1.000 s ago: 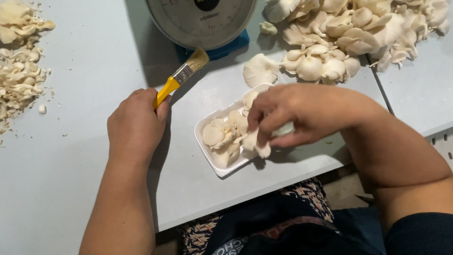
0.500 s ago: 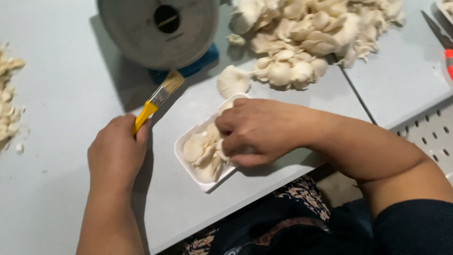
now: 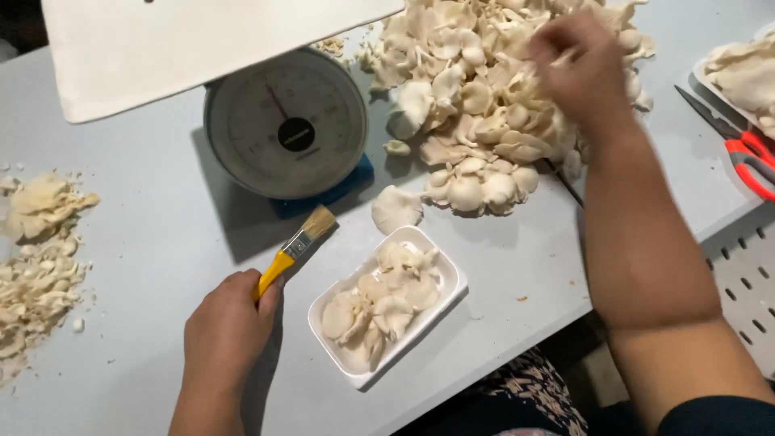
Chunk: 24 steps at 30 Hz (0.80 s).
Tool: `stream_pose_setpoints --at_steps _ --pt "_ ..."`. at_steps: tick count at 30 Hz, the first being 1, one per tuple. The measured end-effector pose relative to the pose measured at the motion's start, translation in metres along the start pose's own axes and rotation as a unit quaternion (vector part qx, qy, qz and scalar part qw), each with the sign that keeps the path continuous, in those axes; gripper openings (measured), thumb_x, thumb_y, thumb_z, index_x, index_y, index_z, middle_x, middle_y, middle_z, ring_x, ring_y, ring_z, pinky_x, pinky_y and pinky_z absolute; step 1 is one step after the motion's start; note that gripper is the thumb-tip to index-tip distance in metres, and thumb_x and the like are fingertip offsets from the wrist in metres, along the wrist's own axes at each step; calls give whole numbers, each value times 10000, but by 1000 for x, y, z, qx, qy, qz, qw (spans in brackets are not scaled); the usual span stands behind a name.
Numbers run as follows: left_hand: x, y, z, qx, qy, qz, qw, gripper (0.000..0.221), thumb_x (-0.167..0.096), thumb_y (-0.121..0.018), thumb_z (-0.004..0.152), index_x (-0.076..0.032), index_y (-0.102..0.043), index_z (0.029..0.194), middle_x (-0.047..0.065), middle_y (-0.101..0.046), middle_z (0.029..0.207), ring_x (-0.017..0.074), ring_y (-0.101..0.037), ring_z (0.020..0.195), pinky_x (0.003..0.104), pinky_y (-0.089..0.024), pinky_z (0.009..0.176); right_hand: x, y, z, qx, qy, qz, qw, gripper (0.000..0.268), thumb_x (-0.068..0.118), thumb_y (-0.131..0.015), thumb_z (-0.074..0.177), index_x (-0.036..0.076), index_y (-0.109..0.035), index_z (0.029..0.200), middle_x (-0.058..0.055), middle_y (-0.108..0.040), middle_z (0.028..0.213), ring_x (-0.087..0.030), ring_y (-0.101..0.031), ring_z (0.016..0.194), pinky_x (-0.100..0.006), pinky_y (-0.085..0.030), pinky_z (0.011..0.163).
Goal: The person picks oyster mushrooms from a pile on the table and places them into a white styrofoam tray. They hold a yellow-handled brush in the left hand but do not use it during the clip. The tray gradually fills with mushroom pieces.
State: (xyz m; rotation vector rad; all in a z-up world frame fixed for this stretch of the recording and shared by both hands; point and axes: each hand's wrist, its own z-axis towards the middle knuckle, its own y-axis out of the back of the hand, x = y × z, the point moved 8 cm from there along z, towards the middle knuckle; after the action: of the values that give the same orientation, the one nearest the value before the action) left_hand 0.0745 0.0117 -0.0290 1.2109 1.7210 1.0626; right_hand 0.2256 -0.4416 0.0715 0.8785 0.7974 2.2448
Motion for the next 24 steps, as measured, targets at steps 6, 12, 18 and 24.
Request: stream_pose_setpoints --at_steps 6,12,18,24 --pt "-2 2 0 10 8 3 1000 468 -503 -468 1033 -114 -521 778 48 -624 785 268 -604 742 408 -440 618 -118 63 -45 -196 -106 -84 971 100 -28 -737 1008 36 -763 1081 -113 -676 1066 -177 -630 824 -301 -550 773" --pt "0 -3 3 9 0 32 999 456 -526 -461 1035 -132 -584 841 39 -655 879 262 -639 813 426 -490 653 -32 38 -16 -36 -121 -67 990 91 -26 -763 1036 -5 -757 1125 -172 -687 1062 -251 -603 957 -378 -536 842" --pt "-2 2 -4 32 21 12 999 457 -503 -471 1042 -128 -571 801 43 -649 796 248 -608 741 397 -446 622 0 5 -15 202 -248 -116 940 281 350 -681 957 104 -747 1076 -99 -618 1051 -251 -589 922 -414 -451 726" --pt "-1 1 -3 31 20 7 999 470 -508 -461 1051 -130 -542 783 38 -620 769 237 -585 712 385 -432 607 -1 8 -23 187 -359 -71 911 234 280 -674 1057 59 -676 979 -101 -602 1022 -209 -576 835 -308 -486 744"
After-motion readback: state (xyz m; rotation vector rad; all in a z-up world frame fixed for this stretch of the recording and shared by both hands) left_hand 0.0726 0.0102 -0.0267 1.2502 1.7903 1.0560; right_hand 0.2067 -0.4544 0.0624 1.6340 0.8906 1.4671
